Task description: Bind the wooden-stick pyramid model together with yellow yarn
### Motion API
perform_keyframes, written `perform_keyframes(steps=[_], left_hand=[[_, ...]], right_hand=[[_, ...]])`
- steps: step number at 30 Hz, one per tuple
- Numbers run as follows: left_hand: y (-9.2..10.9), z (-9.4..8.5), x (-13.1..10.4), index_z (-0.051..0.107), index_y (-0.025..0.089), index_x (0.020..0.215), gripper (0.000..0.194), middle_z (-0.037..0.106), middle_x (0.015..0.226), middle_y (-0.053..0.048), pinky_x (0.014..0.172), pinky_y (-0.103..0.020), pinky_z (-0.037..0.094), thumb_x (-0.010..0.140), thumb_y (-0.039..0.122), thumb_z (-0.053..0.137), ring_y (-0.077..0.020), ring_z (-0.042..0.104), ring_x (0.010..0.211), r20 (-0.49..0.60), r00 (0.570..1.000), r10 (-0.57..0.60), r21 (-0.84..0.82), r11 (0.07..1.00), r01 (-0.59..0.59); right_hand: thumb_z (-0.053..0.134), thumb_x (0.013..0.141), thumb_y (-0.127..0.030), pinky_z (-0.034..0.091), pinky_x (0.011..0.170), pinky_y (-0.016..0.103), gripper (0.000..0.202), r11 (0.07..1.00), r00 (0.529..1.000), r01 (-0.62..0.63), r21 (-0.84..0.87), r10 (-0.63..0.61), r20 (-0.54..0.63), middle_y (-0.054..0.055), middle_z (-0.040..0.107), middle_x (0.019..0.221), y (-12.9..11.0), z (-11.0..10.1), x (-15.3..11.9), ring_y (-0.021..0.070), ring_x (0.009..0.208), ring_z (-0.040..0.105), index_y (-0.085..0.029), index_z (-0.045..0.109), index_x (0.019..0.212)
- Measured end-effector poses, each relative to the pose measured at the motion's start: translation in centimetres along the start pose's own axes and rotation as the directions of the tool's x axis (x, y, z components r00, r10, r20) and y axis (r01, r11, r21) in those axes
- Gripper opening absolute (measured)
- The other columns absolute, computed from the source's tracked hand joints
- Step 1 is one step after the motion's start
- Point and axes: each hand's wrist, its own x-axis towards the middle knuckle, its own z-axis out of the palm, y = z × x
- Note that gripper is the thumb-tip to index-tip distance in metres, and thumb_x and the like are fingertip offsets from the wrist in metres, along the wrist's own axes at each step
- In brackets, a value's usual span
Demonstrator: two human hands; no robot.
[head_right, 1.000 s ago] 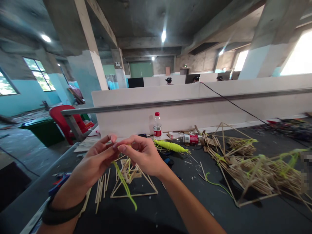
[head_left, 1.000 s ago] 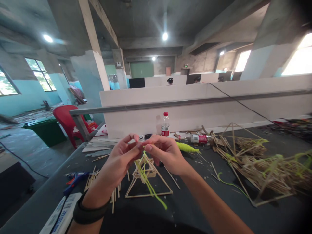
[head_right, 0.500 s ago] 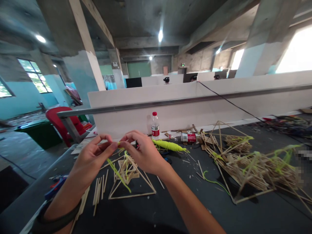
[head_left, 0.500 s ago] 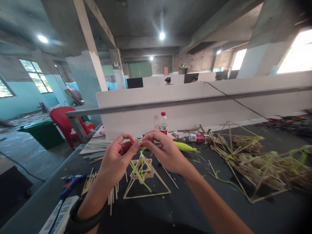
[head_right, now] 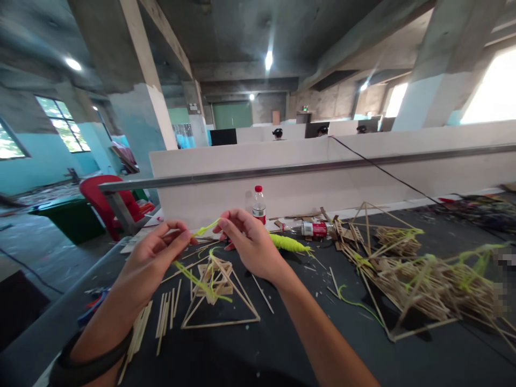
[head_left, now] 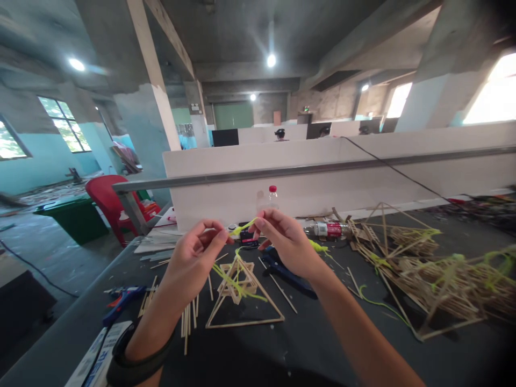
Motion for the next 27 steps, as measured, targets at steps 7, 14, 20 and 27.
perform_keyframes(steps=[7, 14, 20, 27], left_hand=[[-0.1, -0.3, -0.1, 0.068, 0.023, 0.101, 0.025, 0.07, 0.093, -0.002, 0.078, -0.02, 0.05, 0.085, 0.042, 0.07, -0.0144, 0.065, 0.091, 0.029, 0.999, -0.02, 0.057, 0.998, 0.018], [-0.2, 0.2, -0.3, 0.072, 0.023, 0.099, 0.024, 0.073, 0.089, -0.002, 0.076, -0.023, 0.051, 0.085, 0.041, 0.07, -0.0148, 0.065, 0.085, 0.116, 0.993, 0.006, 0.086, 0.996, -0.016], [0.8, 1.1, -1.2, 0.073, 0.022, 0.096, 0.021, 0.073, 0.088, -0.001, 0.073, -0.022, 0.052, 0.083, 0.038, 0.072, -0.0142, 0.065, 0.081, 0.098, 0.995, 0.005, 0.095, 0.995, -0.015], [1.2, 1.1, -1.4, 0.074, 0.021, 0.103, 0.025, 0.074, 0.094, -0.004, 0.078, -0.027, 0.054, 0.086, 0.039, 0.068, -0.0189, 0.068, 0.088, 0.124, 0.992, 0.008, 0.007, 1.0, -0.009]], right_hand=[[0.063, 0.093, -0.038, 0.053, 0.058, 0.02, 0.019, 0.988, 0.999, -0.037, 0.148, 0.041, -0.021, 0.003, 0.064, 0.084, 0.2, -1.3, 0.4, 0.0115, 0.072, 0.058, -0.02, 0.062, 0.092], [0.066, 0.086, -0.044, 0.046, 0.046, 0.022, 0.022, 0.889, 0.99, -0.089, 0.45, 0.029, 0.138, -0.003, 0.05, 0.07, 0.8, -2.8, 0.6, 0.01, 0.055, 0.049, -0.024, 0.061, 0.094], [0.071, 0.082, -0.043, 0.051, 0.058, 0.026, 0.04, 0.998, 0.991, 0.045, 0.033, -0.049, 0.128, 0.002, 0.058, 0.093, -0.2, -1.6, -0.1, 0.0136, 0.072, 0.058, -0.028, 0.066, 0.118], [0.069, 0.089, -0.031, 0.052, 0.058, 0.025, 0.023, 0.857, 0.94, 0.34, -0.388, -0.293, 0.176, 0.003, 0.07, 0.087, -1.3, 0.5, -0.9, 0.0139, 0.074, 0.064, -0.026, 0.076, 0.11]])
